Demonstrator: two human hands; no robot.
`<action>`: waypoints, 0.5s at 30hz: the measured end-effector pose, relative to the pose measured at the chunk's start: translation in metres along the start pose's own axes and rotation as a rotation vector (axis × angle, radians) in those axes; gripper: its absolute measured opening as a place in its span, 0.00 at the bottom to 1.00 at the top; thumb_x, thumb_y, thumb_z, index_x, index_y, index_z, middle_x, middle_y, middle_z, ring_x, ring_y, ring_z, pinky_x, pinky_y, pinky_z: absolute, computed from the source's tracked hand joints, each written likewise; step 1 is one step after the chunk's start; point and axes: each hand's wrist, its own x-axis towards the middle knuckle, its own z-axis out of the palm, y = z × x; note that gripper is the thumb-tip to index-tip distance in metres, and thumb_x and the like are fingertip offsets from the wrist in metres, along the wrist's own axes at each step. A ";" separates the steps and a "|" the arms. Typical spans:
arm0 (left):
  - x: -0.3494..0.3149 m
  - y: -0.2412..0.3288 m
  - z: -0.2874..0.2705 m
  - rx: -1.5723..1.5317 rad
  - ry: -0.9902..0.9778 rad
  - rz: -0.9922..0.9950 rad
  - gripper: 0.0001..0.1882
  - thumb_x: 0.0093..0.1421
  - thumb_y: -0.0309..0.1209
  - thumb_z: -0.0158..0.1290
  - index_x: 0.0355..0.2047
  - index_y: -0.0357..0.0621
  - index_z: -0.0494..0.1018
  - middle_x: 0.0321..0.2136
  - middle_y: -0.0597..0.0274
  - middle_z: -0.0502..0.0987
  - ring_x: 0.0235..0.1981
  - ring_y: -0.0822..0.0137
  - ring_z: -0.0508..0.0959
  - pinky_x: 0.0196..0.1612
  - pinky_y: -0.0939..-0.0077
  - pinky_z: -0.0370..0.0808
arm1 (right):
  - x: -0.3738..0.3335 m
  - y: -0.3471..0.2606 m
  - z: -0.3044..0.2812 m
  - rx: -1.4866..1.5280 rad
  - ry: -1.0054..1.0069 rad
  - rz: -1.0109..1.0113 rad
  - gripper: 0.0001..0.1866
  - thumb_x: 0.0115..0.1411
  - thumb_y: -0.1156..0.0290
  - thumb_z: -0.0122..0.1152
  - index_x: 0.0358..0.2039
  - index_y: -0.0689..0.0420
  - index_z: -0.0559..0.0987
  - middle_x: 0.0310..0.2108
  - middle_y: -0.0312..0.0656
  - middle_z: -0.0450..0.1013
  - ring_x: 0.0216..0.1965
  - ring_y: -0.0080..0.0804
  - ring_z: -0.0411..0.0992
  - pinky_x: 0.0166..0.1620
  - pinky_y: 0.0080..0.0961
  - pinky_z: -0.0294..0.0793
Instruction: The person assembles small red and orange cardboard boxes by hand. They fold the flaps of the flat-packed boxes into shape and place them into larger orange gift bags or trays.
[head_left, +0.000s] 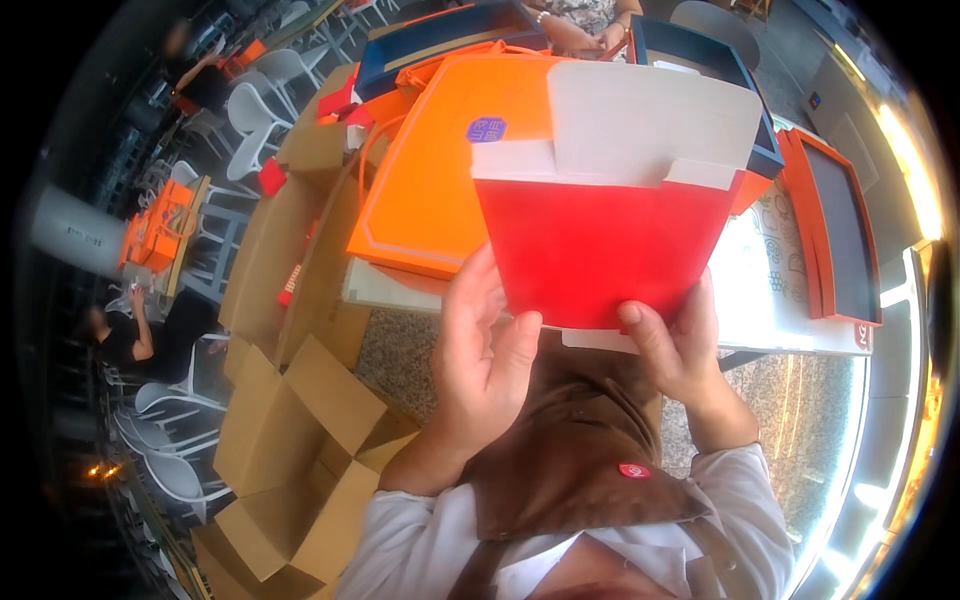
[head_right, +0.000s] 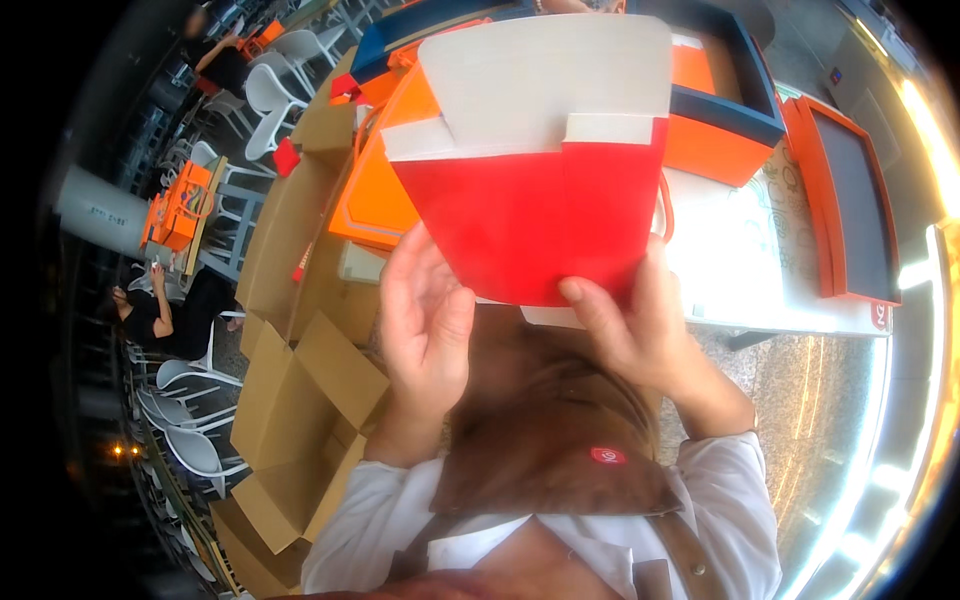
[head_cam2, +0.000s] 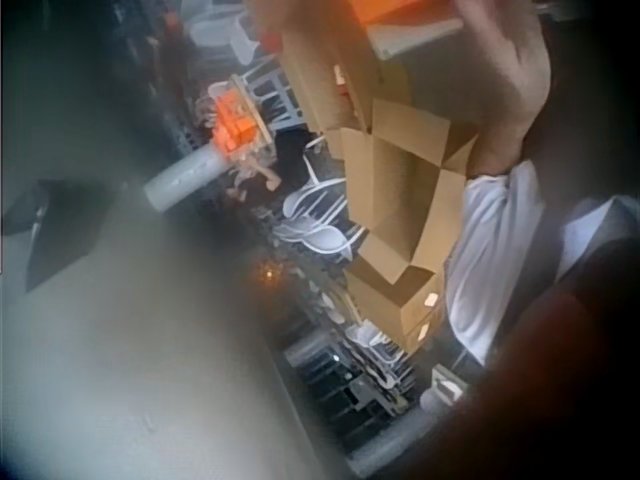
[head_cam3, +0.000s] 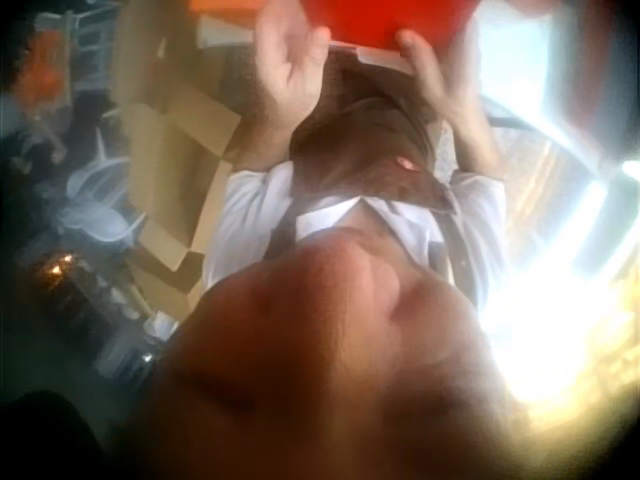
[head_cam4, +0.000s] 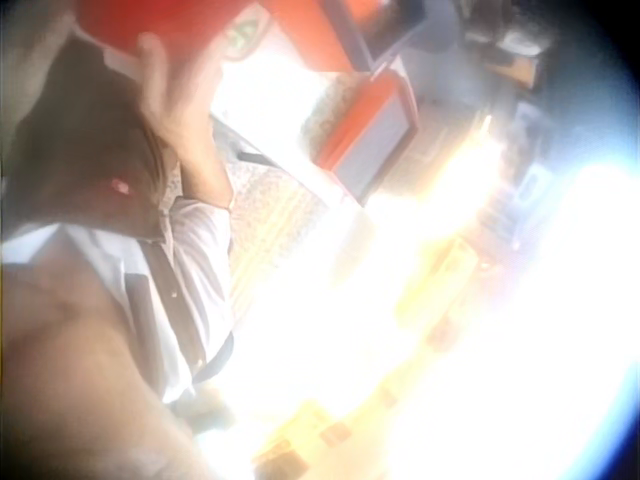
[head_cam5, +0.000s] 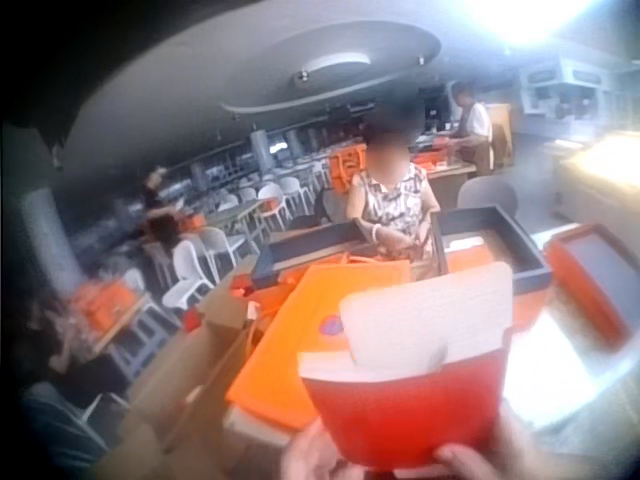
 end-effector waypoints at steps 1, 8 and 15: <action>-0.002 -0.002 0.000 -0.009 0.005 0.017 0.33 0.67 0.22 0.51 0.67 0.31 0.47 0.63 0.41 0.62 0.62 0.54 0.69 0.62 0.62 0.68 | -0.001 0.001 0.001 -0.011 -0.014 -0.011 0.28 0.63 0.78 0.61 0.59 0.69 0.60 0.43 0.52 0.76 0.40 0.34 0.77 0.42 0.28 0.77; -0.006 -0.006 0.001 0.012 0.028 0.036 0.43 0.61 0.29 0.61 0.68 0.35 0.47 0.65 0.42 0.60 0.64 0.53 0.65 0.66 0.55 0.62 | -0.005 -0.009 0.012 0.067 -0.021 0.125 0.35 0.59 0.76 0.67 0.61 0.68 0.58 0.45 0.54 0.76 0.44 0.43 0.80 0.44 0.32 0.79; -0.010 0.002 0.010 -0.091 -0.055 0.010 0.49 0.56 0.32 0.68 0.67 0.33 0.47 0.61 0.44 0.63 0.61 0.55 0.67 0.62 0.59 0.66 | -0.016 -0.013 0.010 -0.001 -0.200 0.150 0.45 0.54 0.67 0.73 0.64 0.68 0.55 0.53 0.62 0.69 0.51 0.58 0.74 0.49 0.40 0.77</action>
